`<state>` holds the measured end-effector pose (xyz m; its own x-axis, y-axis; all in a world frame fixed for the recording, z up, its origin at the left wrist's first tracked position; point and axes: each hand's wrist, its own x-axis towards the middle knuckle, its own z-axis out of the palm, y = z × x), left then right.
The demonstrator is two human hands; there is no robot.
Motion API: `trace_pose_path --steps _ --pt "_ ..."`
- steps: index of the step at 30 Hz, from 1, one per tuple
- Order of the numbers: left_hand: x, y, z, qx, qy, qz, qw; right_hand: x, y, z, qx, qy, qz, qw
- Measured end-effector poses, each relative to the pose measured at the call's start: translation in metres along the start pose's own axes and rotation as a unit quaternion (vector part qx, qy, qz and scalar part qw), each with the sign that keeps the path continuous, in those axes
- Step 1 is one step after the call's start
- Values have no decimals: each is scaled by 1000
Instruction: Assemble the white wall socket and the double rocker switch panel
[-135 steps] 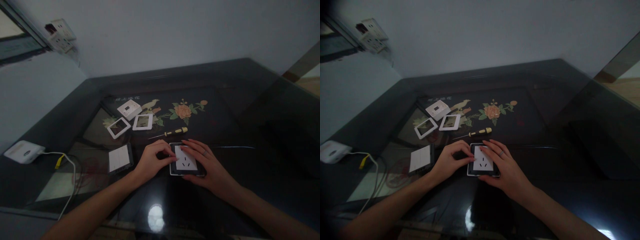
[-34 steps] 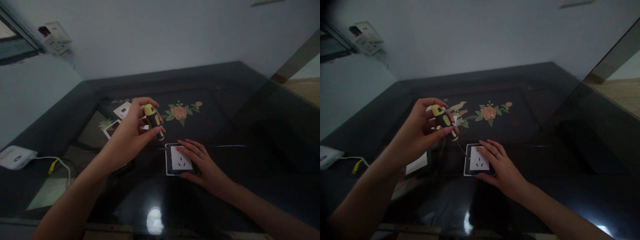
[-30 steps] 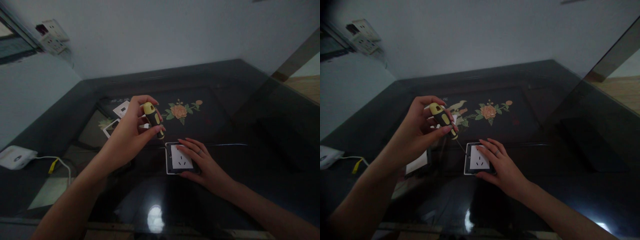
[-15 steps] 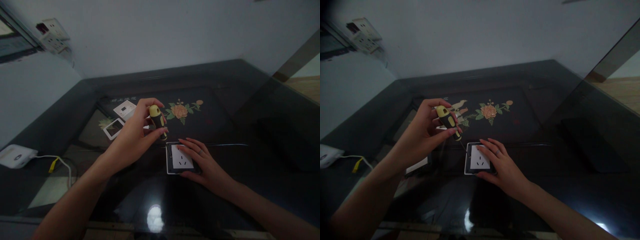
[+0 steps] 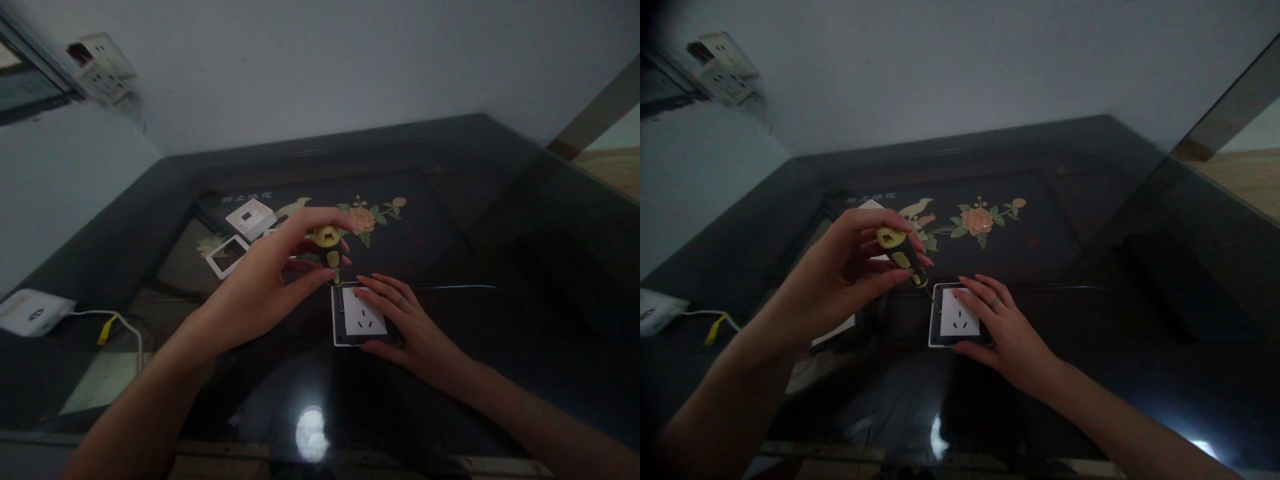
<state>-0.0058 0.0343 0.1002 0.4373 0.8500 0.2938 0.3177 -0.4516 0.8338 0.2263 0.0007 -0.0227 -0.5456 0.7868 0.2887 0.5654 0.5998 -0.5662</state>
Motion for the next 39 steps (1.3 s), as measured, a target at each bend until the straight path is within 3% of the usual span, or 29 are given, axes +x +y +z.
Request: trace_pose_path --steps 6,11,17,22,26,30,35,39 --pt "-4 7 -1 19 -28 21 999 0 1 1 2 5 -1 1000" --pt "-5 12 5 36 1 30 999 -1 2 2 3 4 -1 1000" --pt "-7 14 2 37 -36 23 998 0 0 0 5 -6 5 1000" --pt "-4 13 -3 84 -52 77 992 -1 1 0 2 -6 0 1000" --pt "-2 9 3 87 2 138 987 -1 2 1 -8 -3 -11 1000" --pt "-3 7 7 74 50 111 990 -2 2 1 -12 -2 -15 1000" --pt "-5 9 4 32 -4 94 995 -2 1 1 -5 1 -10 1000" --pt "-5 10 3 77 -21 119 990 -1 2 1 -5 0 -9 1000"
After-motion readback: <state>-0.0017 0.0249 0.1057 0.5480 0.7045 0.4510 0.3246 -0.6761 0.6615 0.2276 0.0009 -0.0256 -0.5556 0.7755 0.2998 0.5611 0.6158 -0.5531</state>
